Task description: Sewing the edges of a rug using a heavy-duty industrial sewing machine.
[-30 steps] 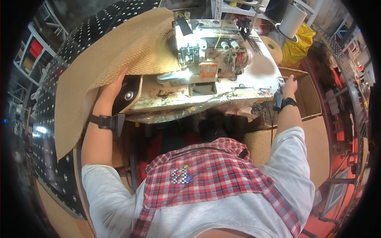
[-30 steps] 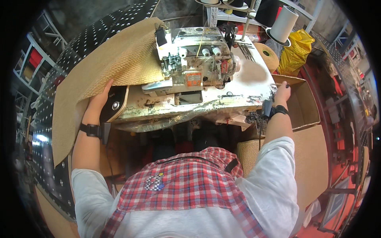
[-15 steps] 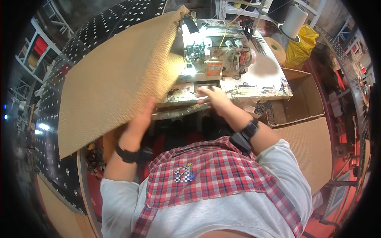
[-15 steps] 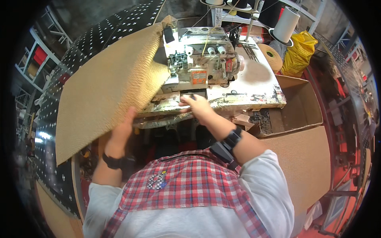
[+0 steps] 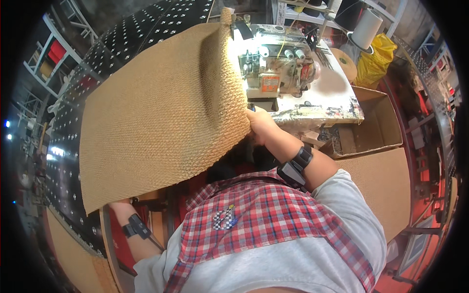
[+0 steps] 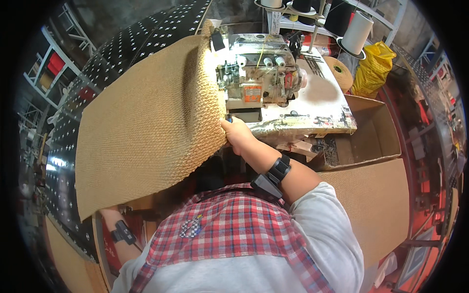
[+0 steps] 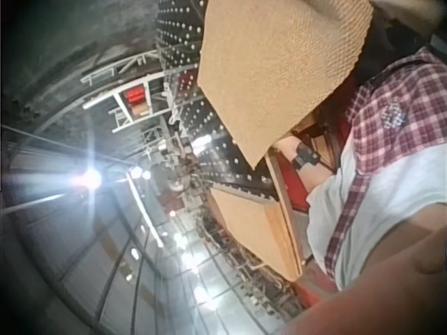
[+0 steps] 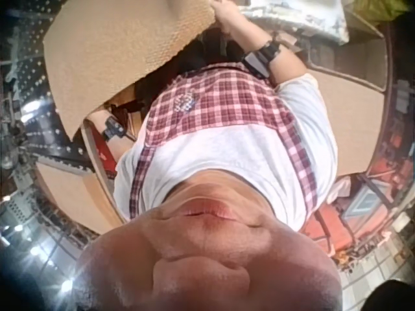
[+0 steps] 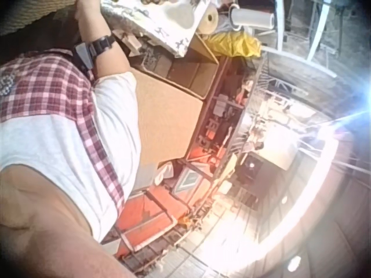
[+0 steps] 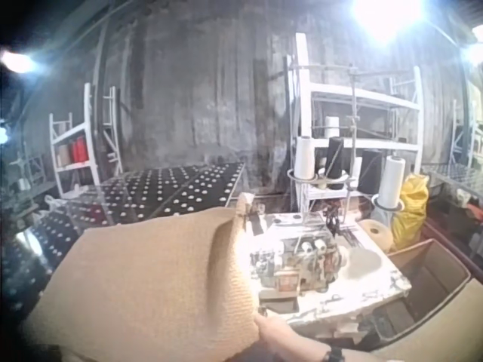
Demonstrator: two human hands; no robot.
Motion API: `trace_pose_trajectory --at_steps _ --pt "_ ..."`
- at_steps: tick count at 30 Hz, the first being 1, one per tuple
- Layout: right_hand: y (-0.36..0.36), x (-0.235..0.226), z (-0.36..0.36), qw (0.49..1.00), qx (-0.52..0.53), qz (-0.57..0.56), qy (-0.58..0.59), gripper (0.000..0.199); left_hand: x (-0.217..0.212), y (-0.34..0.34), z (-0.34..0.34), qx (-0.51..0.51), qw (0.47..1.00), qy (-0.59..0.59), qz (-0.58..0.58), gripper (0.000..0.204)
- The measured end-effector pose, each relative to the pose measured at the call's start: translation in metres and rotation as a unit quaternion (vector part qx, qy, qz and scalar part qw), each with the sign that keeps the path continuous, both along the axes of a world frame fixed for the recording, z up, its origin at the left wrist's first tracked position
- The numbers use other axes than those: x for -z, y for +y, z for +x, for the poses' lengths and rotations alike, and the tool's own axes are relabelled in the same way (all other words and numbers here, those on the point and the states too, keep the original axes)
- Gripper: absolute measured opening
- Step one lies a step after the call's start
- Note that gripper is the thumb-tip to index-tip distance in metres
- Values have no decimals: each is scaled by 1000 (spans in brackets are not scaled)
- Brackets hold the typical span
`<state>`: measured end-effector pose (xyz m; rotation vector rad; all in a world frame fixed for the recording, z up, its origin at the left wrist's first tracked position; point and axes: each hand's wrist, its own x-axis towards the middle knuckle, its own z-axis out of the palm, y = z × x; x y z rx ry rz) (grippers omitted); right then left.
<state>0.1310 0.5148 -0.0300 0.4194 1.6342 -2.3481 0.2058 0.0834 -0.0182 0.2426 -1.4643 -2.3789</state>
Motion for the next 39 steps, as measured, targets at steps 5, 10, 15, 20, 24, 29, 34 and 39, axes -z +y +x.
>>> trace_pose_trajectory --at_steps 5,10,15,20,24,29,34,39 --pt "8 34 -28 996 -22 85 10 28 -30 -39 -84 -166 917 -13 -363 47" --pt "-8 20 -30 999 46 -6 23 29 -35 -53 -154 -243 866 -159 -407 61" --pt "-10 12 -34 999 39 0 32 31 -7 -102 -136 -50 985 -142 -89 55" --pt "-3 22 -40 995 71 -42 51 34 -14 -43 -60 -87 986 -123 71 49" --pt "-11 9 -30 996 68 -4 52 34 -13 -10 19 -124 985 -68 94 53" --pt "-13 35 -40 993 39 -67 85 31 -21 24 67 -125 984 -29 122 49" --pt "-15 17 -28 995 40 -48 77 30 -15 45 82 -119 984 -22 127 46" --pt "-16 4 -21 996 35 -6 80 30 -10 58 84 -69 990 -26 124 42"
